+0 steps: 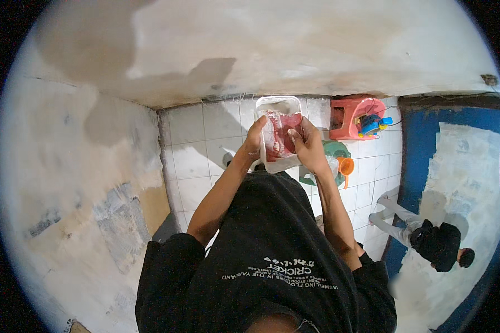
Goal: The person applies a white substance from a container to a wall using a red scraper, spreading the material over damaged sections of the wall surface.
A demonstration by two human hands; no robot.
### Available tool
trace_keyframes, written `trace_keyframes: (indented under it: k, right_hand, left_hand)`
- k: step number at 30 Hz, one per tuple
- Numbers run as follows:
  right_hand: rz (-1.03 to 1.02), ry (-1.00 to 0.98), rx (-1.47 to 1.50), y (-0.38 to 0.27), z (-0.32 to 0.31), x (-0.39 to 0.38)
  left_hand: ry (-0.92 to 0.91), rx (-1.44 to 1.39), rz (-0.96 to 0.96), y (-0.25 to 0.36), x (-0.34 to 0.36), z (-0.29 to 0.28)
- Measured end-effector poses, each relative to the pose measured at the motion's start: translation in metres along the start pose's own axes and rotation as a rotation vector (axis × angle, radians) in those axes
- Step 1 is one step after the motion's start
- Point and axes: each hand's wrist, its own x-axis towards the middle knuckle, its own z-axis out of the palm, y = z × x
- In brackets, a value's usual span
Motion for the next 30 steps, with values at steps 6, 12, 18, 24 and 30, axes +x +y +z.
trace_keyframes:
  k: [6, 12, 18, 24, 30]
  right_hand:
    - [0.268, -0.038, 0.5, 0.027, -0.007, 0.001]
    - [0.3, -0.039, 0.676, 0.052, -0.005, 0.002]
    - [0.409, -0.058, 0.844, 0.065, 0.0, 0.001]
    - [0.483, -0.002, 0.902, 0.052, 0.003, 0.001]
    - [0.355, 0.004, 0.931, 0.025, 0.0, -0.007]
  left_hand:
    - [0.06, 0.335, 0.032, 0.003, 0.0, -0.017]
    - [0.054, 0.534, 0.065, 0.012, 0.0, -0.008]
    - [0.147, 0.445, 0.039, 0.008, -0.006, -0.022]
    - [0.122, 0.136, -0.029, 0.006, -0.015, -0.035]
    - [0.031, -0.094, 0.126, 0.01, -0.022, -0.066]
